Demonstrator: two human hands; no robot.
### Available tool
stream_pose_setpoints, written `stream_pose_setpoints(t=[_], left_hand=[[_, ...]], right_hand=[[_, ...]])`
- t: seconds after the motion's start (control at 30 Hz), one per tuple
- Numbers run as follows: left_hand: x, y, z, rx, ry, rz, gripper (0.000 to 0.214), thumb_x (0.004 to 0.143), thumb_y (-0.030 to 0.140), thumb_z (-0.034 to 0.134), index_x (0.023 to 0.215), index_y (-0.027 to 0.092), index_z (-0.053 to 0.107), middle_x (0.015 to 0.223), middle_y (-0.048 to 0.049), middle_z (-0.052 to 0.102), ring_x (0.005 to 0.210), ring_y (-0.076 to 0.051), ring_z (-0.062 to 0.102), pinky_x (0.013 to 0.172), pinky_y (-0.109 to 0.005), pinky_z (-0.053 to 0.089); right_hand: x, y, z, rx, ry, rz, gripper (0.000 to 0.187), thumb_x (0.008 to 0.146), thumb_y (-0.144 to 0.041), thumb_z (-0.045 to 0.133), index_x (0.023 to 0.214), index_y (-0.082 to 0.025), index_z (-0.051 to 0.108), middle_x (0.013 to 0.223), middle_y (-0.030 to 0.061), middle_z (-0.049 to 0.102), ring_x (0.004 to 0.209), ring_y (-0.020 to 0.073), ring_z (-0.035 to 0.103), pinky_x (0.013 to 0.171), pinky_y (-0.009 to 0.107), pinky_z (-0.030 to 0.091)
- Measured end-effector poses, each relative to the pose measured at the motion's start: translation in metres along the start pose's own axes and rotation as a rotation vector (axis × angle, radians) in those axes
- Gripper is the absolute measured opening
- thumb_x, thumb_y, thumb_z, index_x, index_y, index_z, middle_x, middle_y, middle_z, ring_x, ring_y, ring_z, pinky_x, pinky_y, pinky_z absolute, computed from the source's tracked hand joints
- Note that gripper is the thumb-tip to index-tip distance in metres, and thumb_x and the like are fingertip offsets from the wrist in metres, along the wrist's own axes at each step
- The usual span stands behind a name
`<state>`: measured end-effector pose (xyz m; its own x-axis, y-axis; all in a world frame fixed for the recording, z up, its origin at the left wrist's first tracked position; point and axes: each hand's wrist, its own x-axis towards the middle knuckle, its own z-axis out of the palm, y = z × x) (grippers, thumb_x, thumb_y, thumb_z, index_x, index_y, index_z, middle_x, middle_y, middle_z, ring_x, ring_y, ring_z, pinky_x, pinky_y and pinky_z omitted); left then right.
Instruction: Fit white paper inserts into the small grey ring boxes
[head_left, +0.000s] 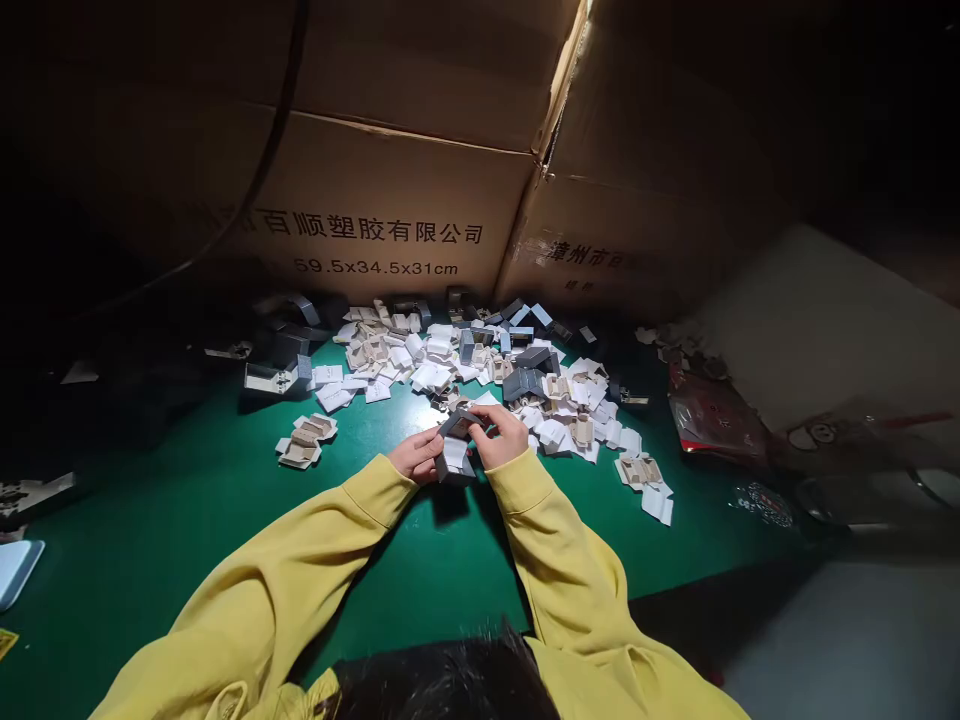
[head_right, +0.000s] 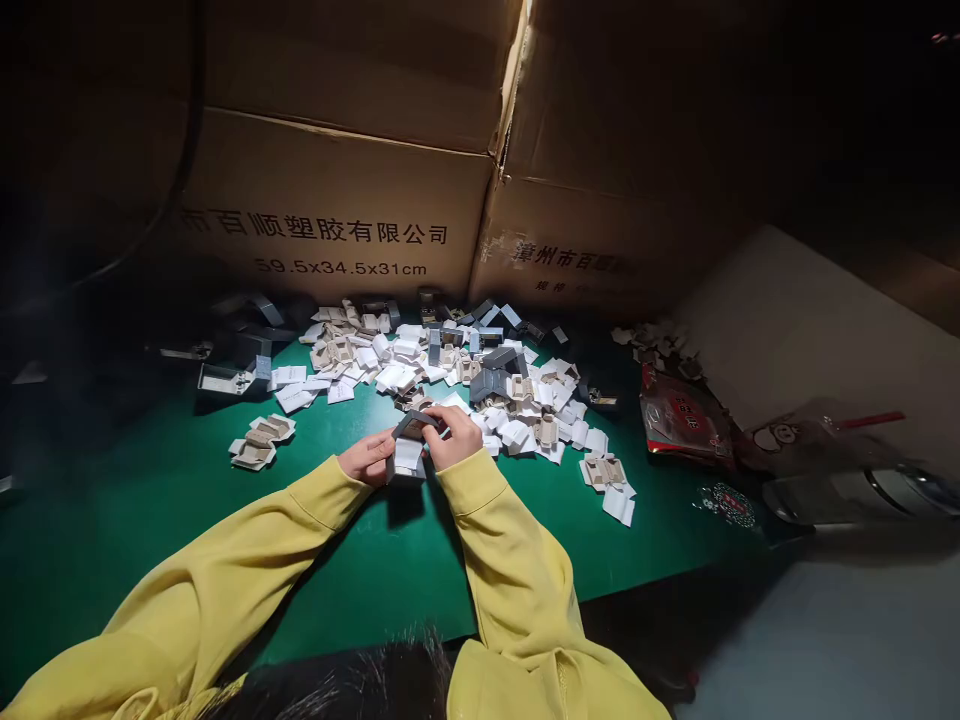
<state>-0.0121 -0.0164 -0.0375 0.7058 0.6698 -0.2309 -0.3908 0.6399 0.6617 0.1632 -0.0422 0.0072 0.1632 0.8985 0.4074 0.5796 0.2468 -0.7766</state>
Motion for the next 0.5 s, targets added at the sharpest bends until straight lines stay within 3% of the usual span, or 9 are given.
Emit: stream_pose_setpoints(t=[0.17,0.37,0.5], left_hand=[[0.0030,0.0007,0.0027,0.010,0.052,-0.012,0.055,0.082,0.034,0.070,0.131,0.011,0.059,0.101,-0.0164,0.074,0.090,-0.027,0.071,0.080,-0.036,0.054],[0.0024,0.0048,0.0058,0.001,0.081,-0.059,0.033,0.083,0.034,0.066,0.106,0.010,0.066,0.086,-0.0140,0.073,0.076,-0.025,0.069,0.064,-0.032,0.053],[-0.0028,0.0026,0.0030,0.064,-0.017,-0.113,0.050,0.083,0.043,0.068,0.125,0.016,0.061,0.095,-0.0135,0.073,0.072,-0.024,0.069,0.055,-0.029,0.051]], right_hand=[[0.0006,0.0065,0.0028,-0.033,-0.025,-0.014,0.019,0.084,-0.024,0.056,0.093,-0.022,0.073,0.090,0.0050,0.074,0.071,0.0168,0.064,0.070,0.031,0.056],[0.0023,0.0084,0.0033,0.027,-0.064,-0.060,0.018,0.084,-0.030,0.061,0.093,-0.021,0.074,0.090,0.0062,0.074,0.077,0.0184,0.066,0.073,0.031,0.057],[0.0013,0.0011,-0.0008,0.052,-0.059,-0.030,0.014,0.081,-0.024,0.062,0.086,-0.022,0.074,0.086,0.0039,0.075,0.077,0.0174,0.066,0.070,0.029,0.056]])
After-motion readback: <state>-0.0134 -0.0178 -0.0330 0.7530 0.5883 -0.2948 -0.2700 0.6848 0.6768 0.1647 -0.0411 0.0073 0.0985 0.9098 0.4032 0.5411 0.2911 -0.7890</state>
